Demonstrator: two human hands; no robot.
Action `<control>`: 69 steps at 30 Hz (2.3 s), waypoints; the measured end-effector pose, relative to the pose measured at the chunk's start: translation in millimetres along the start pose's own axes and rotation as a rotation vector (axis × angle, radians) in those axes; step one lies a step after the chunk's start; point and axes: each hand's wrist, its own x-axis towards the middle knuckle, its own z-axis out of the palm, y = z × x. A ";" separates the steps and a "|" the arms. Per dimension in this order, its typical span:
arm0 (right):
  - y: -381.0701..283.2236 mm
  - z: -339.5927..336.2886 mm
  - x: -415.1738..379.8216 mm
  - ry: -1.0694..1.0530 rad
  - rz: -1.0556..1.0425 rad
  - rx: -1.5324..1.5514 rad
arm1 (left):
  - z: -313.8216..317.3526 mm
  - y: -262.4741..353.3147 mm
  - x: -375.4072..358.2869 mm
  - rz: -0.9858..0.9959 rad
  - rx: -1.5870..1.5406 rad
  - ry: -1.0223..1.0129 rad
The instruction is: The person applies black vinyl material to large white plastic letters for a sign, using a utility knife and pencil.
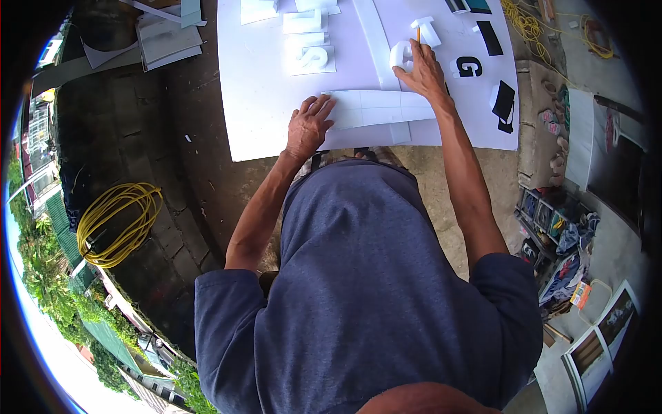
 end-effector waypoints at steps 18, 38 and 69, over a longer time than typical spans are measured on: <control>20.7 7.3 -49.9 0.229 0.118 0.201 | 2.9 -8.5 -3.8 0.071 0.016 -0.007; 38.9 -5.3 -142.5 0.280 0.464 -0.051 | 4.3 -10.3 -3.0 0.109 -0.009 -0.001; 54.2 -4.0 -142.3 0.179 0.446 -0.009 | 7.8 -8.3 -5.0 0.062 -0.006 0.000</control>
